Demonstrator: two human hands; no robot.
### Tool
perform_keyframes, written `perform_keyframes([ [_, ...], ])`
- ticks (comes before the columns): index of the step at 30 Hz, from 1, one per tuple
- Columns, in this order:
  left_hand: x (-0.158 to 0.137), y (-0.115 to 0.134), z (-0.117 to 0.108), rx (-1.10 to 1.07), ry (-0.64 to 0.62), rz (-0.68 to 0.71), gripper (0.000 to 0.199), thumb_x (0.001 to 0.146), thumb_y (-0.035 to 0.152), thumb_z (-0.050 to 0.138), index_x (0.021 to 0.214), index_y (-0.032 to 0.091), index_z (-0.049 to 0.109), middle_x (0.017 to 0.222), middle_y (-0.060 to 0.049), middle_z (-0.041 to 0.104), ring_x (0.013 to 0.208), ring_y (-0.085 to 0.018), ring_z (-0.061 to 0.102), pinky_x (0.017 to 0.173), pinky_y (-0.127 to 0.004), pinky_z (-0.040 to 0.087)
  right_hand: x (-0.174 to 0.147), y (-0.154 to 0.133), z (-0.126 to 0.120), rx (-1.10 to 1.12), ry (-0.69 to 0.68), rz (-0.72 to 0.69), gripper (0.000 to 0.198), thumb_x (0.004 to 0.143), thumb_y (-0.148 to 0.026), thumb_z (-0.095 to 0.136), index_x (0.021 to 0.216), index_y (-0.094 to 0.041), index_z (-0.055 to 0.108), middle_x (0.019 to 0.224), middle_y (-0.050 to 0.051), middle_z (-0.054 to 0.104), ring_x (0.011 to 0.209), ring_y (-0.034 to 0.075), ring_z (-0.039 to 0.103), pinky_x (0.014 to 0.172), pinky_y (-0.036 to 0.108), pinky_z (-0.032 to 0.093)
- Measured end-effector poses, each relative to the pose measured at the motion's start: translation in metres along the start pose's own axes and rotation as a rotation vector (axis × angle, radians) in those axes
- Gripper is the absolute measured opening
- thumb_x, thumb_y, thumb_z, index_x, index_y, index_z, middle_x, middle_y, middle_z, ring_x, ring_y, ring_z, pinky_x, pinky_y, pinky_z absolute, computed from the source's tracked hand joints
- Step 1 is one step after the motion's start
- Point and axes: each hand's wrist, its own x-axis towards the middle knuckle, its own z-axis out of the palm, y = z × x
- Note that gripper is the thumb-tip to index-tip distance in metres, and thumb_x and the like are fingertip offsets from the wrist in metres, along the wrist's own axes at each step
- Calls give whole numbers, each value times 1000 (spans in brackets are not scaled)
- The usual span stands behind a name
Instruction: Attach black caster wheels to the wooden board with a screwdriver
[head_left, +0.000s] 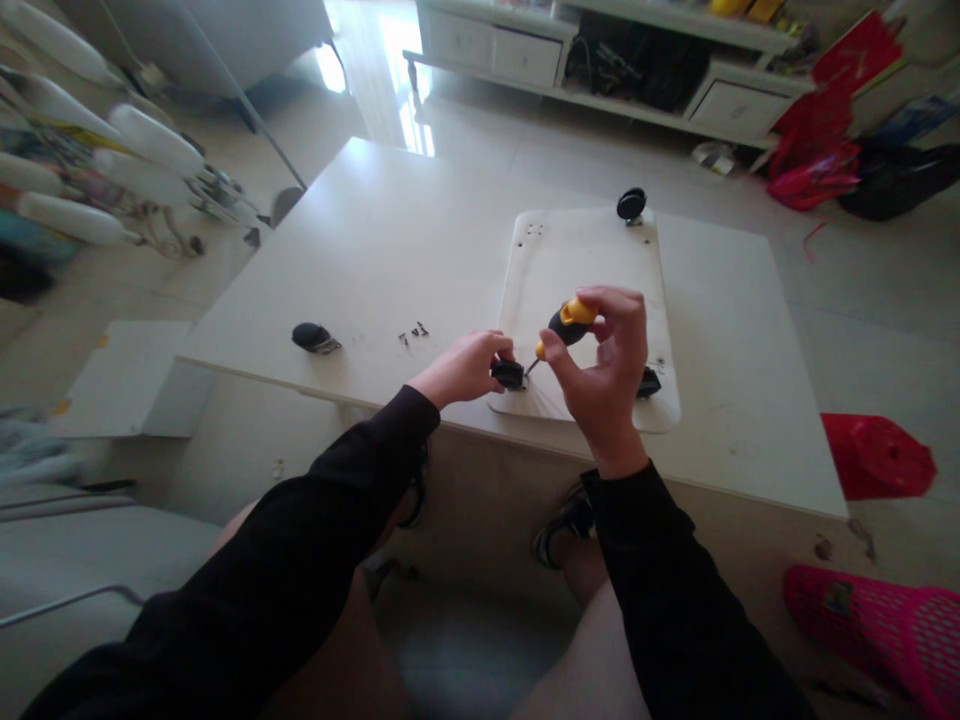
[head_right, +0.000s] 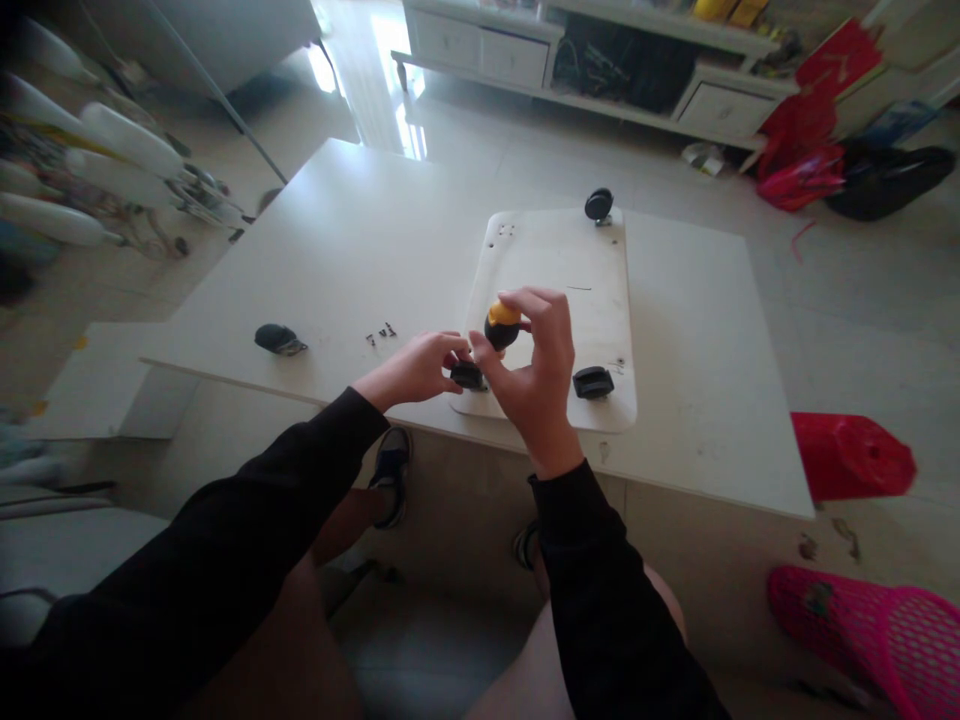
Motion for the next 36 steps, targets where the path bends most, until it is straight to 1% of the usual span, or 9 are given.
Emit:
perform_keyframes([
  [3,0,1,0,6,-2,-2,36,67,11,94,94,20,73,94,-1,72,85,-19,66,80,-33,50,1,-1,0,-35,26,-1,35,94,-33,76,127,-33,66,116,4,65,106,22,67,82,41,66],
  [8,0,2,-1,-4,-1,-4,38,66,10,96,94,20,73,97,-3,73,85,-20,66,80,-34,51,1,0,-1,21,-43,1,39,102,-28,56,141,-33,61,127,6,71,116,23,70,94,46,66],
  [13,0,3,-1,-13,-9,-12,37,67,9,96,94,19,73,95,-3,73,85,-20,67,81,-35,52,1,1,-1,-39,29,-10,38,95,-36,76,132,-37,69,119,4,62,107,22,66,88,44,66],
  [15,0,2,-1,-11,-8,-15,38,67,9,96,95,19,73,96,-3,73,85,-20,67,81,-35,52,1,0,0,-57,25,3,38,98,-35,70,136,-37,69,119,5,63,106,22,67,89,45,67],
  [19,0,1,-1,-6,-9,-11,39,66,10,97,96,19,74,99,-4,73,85,-20,67,80,-35,52,0,0,-1,-12,-50,4,42,105,-32,52,146,-35,61,129,7,68,118,24,69,95,48,67],
  [24,1,1,0,16,-7,-8,38,67,11,97,96,19,74,97,-4,74,85,-20,67,80,-34,52,1,0,0,-37,59,-20,35,95,-35,76,130,-35,70,119,5,63,107,22,67,87,44,67],
  [26,1,1,0,7,-9,-6,38,67,11,96,96,18,73,97,-4,74,84,-20,68,78,-33,52,1,0,0,-24,64,-18,34,97,-32,74,130,-35,71,117,4,64,105,21,68,87,44,66],
  [30,0,2,-1,-7,-9,-11,37,67,11,96,95,18,72,100,-4,75,83,-19,68,76,-31,51,1,0,0,53,8,-12,39,104,-26,56,141,-34,66,125,5,71,116,23,70,93,45,65],
  [36,-1,5,-3,5,-6,-22,40,66,10,97,96,18,73,99,-5,75,83,-19,68,77,-33,52,0,4,0,-58,88,-5,35,96,-39,76,131,-34,72,120,5,64,108,23,67,88,46,67],
])
